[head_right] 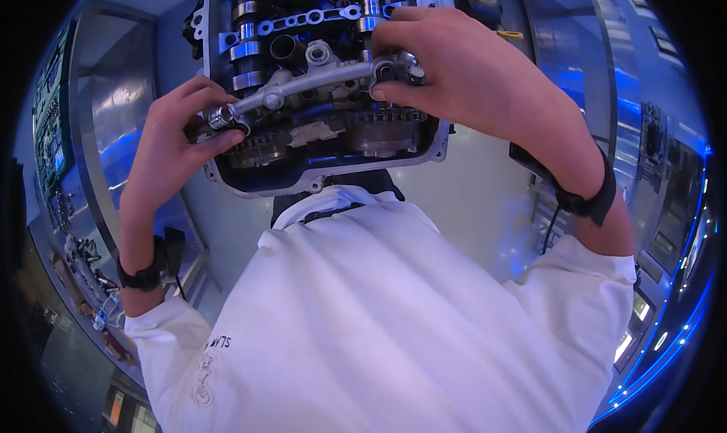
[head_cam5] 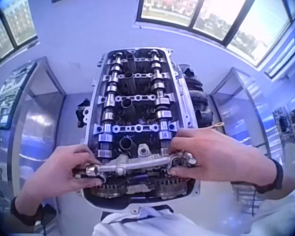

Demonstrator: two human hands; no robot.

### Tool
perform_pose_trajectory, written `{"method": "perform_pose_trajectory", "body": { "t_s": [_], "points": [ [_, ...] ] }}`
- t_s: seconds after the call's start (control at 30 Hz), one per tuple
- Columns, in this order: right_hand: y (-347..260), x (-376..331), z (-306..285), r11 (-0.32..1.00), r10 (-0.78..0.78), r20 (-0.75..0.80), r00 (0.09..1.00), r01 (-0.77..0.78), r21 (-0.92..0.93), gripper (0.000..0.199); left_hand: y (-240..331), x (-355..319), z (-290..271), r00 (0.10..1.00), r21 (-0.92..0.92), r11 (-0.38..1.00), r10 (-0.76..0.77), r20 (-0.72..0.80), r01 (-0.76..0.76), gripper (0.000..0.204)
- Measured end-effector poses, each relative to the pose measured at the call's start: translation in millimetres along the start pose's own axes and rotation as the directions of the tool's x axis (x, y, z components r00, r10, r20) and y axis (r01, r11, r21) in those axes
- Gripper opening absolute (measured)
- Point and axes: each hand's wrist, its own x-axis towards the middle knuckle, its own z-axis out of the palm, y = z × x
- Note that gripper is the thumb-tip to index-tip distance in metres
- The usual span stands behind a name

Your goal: The person is disassembling a car engine, specifically removing components from the cylinder head using various tools.

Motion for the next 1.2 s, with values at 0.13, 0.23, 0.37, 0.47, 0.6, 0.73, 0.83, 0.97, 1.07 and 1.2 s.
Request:
{"method": "perform_pose_trajectory", "body": {
  "t_s": [0.13,0.23,0.37,0.47,0.6,0.73,0.83,0.97,1.07,1.2],
  "points": [
    [-12.3,-6.3,-4.7,0.995,-0.099,0.053,0.994,0.099,-0.006,0.029,5.5,-18.3,11.6,0.979,0.195,0.974,0.146,-0.142,-0.117,0.031],
    [-22.5,-20.3,3.6,0.977,-0.206,-0.027,0.978,0.204,-0.067,0.031,5.6,-30.5,24.5,0.872,0.369,0.878,0.413,-0.263,-0.304,0.032],
    [-25.6,-35.9,20.5,0.953,-0.268,-0.162,0.950,0.237,-0.186,0.025,2.7,-40.6,38.6,0.820,0.427,0.855,0.456,-0.346,-0.295,0.034],
    [-26.6,-40.7,26.1,0.927,-0.328,-0.205,0.922,0.271,-0.260,0.020,4.0,-45.0,43.8,0.785,0.492,0.822,0.496,-0.371,-0.287,0.034],
    [-29.3,-43.4,27.1,0.902,-0.365,-0.250,0.897,0.273,-0.334,0.017,4.3,-45.3,46.6,0.738,0.511,0.802,0.542,-0.403,-0.310,0.035],
    [-31.3,-54.1,35.8,0.859,-0.381,-0.189,0.905,0.270,-0.435,0.016,-0.7,-47.6,55.2,0.710,0.561,0.768,0.579,-0.401,-0.309,0.035],
    [-33.7,-66.8,43.5,0.873,-0.390,-0.240,0.889,0.275,-0.402,0.022,-7.1,-51.9,63.5,0.640,0.610,0.724,0.642,-0.423,-0.323,0.029],
    [-38.6,-76.6,42.6,0.972,-0.155,-0.442,0.884,0.056,-0.229,0.035,-14.3,-57.3,69.5,0.565,0.663,0.678,0.696,-0.442,-0.317,0.024],
    [-40.2,-78.3,36.0,0.997,0.059,-0.478,0.876,-0.073,-0.011,0.042,-15.3,-58.8,73.3,0.549,0.661,0.683,0.697,-0.461,-0.311,0.021],
    [-33.4,-81.0,29.2,0.960,0.226,-0.228,0.947,-0.176,0.220,0.040,-10.5,-60.9,74.4,0.618,0.625,0.723,0.643,-0.452,-0.295,0.021]
  ]
}}
